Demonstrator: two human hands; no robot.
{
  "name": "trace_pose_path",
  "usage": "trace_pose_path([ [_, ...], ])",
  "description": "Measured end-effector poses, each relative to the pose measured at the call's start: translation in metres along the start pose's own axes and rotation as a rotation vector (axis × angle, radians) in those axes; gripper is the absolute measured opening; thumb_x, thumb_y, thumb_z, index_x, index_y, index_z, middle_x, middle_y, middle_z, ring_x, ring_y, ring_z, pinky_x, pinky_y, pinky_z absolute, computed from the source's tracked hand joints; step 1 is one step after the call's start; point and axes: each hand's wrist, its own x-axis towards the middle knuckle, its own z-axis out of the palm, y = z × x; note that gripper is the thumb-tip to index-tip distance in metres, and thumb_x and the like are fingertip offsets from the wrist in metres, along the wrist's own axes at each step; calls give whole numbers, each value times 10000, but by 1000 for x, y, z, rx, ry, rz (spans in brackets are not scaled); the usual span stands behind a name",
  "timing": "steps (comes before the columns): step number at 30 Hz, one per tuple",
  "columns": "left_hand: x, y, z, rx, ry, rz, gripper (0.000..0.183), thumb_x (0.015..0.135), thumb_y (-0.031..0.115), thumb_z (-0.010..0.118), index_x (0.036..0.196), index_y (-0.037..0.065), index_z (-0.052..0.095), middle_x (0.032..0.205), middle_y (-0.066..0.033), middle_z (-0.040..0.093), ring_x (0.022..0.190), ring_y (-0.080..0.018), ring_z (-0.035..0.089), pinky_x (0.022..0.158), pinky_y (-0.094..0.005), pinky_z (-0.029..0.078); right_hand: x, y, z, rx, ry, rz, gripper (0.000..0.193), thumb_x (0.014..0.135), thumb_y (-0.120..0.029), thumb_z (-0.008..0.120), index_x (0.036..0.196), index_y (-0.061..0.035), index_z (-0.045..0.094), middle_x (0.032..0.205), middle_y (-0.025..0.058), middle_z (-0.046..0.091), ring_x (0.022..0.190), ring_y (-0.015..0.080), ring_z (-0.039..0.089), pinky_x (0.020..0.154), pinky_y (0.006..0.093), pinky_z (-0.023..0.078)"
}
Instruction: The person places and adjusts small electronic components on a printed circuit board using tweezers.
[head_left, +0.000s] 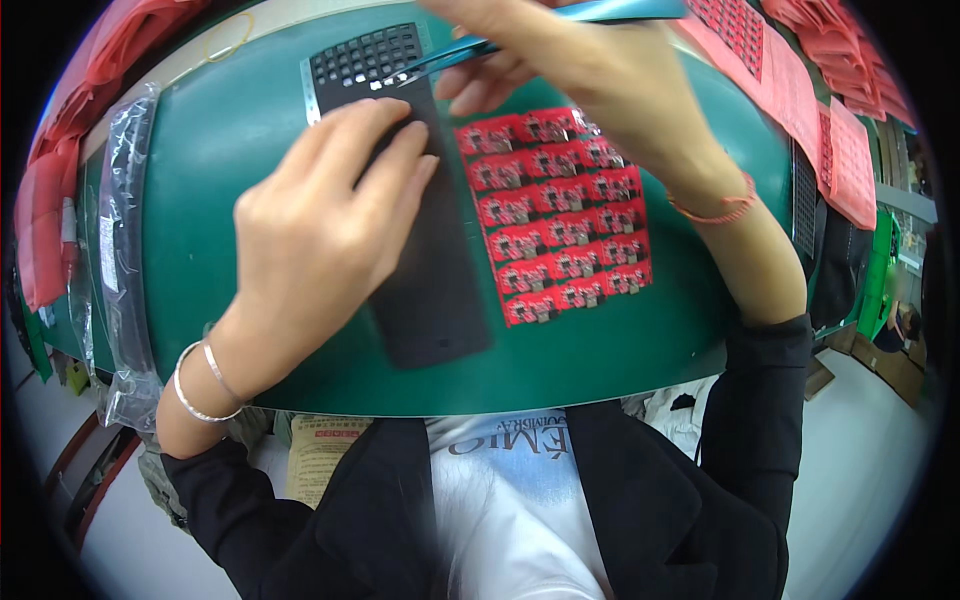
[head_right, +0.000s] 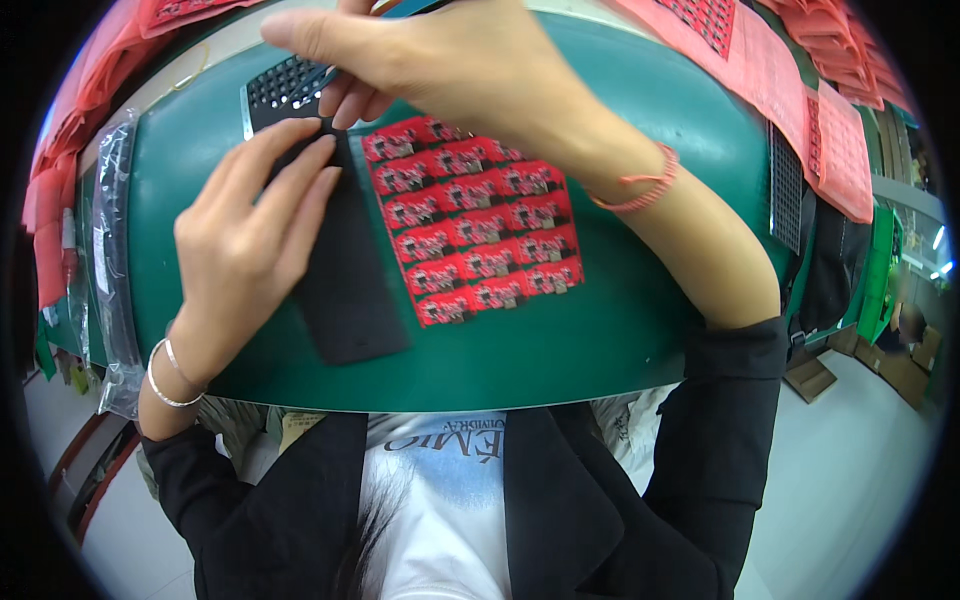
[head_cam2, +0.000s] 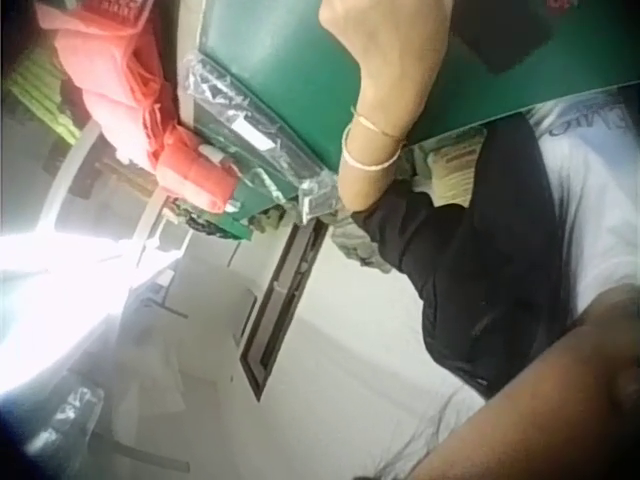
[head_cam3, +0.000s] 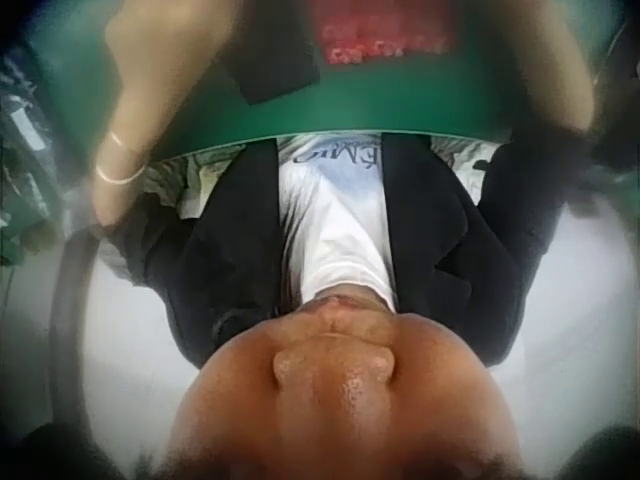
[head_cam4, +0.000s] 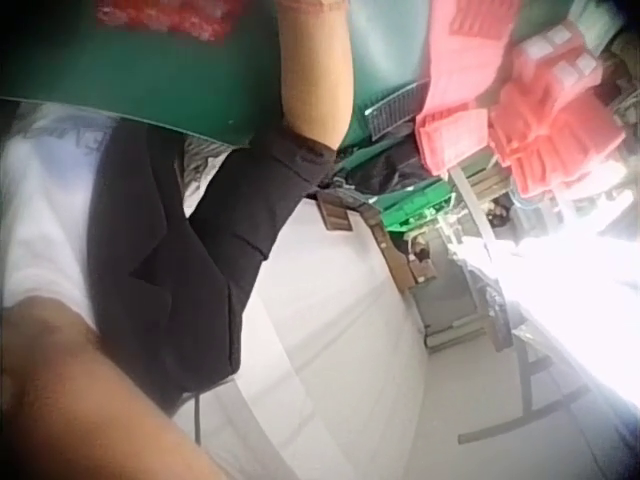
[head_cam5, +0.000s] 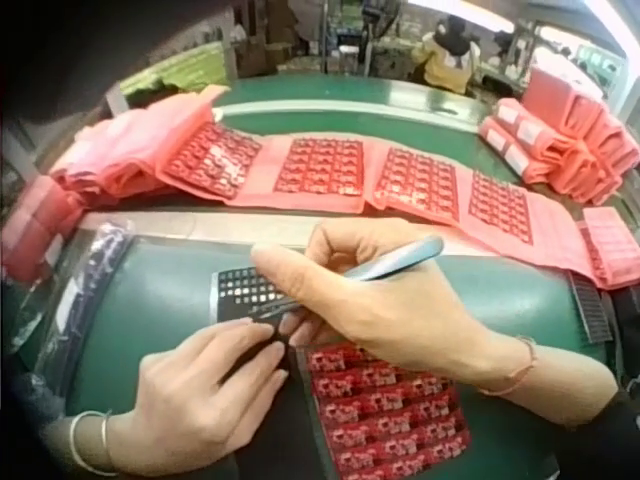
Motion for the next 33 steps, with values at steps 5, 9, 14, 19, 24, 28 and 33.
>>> trace_pose_path([
  [5,-9,0,15,125,75,24,260,852,165,748,1038,-17,758,1119,-116,728,1039,-260,720,793,-297,611,29,23,14,-36,-21,70,320,1015,-238,710,808,-7,631,743,66,708,651,82,678,556,207,556],
  [9,-14,-7,15,98,81,19,259,848,163,746,1026,-25,761,1120,-119,724,1050,-265,713,810,-300,610,31,21,18,19,26,163,307,1018,-236,706,831,-5,633,761,82,722,656,92,686,571,214,564],
  [14,-14,-10,17,63,76,24,275,828,149,737,1018,-48,758,1116,-130,712,1048,-275,704,840,-305,608,32,22,20,15,58,214,278,1021,-212,699,849,-3,631,765,99,734,645,103,693,576,218,573],
  [19,-14,-9,17,64,84,21,276,825,150,736,1011,-54,758,1110,-131,709,1045,-281,703,844,-310,608,33,23,20,-16,55,194,267,1018,-190,700,843,-2,628,752,97,731,639,102,694,566,215,571],
  [24,-13,-8,13,56,38,-13,278,787,66,789,1042,-43,772,1113,-131,738,1059,-268,722,840,-310,597,36,20,25,-98,36,172,263,1018,-179,694,843,4,624,741,100,729,641,97,693,553,217,562],
  [28,-12,-9,13,69,35,2,269,785,60,787,1032,-45,771,1114,-131,736,1059,-269,723,834,-307,598,37,16,27,-141,40,203,246,1024,-167,680,854,4,627,740,98,730,631,98,687,553,216,555],
  [33,-10,-6,14,9,74,41,188,775,104,748,872,-54,719,1081,-155,691,1039,-296,698,846,-341,617,31,19,21,398,-13,200,229,1038,-192,665,914,-1,637,789,121,736,605,137,689,552,235,556],
])
